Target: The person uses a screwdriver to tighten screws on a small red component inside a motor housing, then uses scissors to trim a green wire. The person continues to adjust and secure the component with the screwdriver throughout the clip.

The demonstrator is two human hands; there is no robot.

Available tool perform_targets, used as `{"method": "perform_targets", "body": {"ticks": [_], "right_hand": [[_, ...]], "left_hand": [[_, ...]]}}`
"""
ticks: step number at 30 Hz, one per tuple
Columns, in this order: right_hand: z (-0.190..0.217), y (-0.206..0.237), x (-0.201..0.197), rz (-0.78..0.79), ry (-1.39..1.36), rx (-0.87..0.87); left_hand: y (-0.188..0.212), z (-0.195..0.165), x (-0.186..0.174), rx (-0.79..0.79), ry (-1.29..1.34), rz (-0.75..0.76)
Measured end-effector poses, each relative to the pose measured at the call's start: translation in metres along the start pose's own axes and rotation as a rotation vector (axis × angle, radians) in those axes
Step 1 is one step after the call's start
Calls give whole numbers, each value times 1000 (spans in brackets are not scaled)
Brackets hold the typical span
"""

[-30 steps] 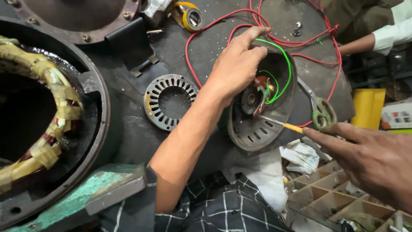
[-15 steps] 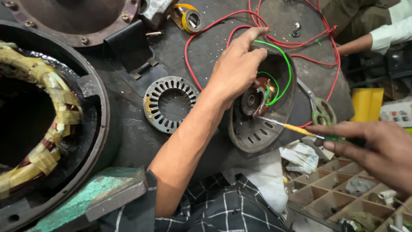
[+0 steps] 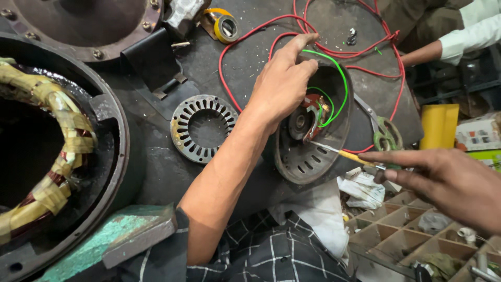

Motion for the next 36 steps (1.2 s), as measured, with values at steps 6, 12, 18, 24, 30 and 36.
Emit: {"method": "perform_targets", "body": {"ticks": [6, 12, 18, 24, 30, 36], "right_hand": [[-3, -1, 1, 180, -460, 715], [27, 6, -7, -89, 518, -273], [17, 13, 4, 93, 796, 169], [7, -7, -11, 238, -207, 567], [39, -2, -14, 201, 482, 383], [24, 1, -2, 154, 445, 288]], "left_hand": [[-1, -1, 1, 7, -1, -5], [2, -7, 1, 16, 12, -2], [3, -11, -1, -58, 52, -1], [1, -5, 0, -18, 40, 0], [2, -9, 0, 9, 64, 3], [3, -13, 0, -113, 121, 15]]}}
Point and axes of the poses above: each hand's wrist, its own y-axis away from the middle knuckle, its own x-axis out of the palm, z = x × y, the point moved 1 cm from there along -y, towards the middle knuckle
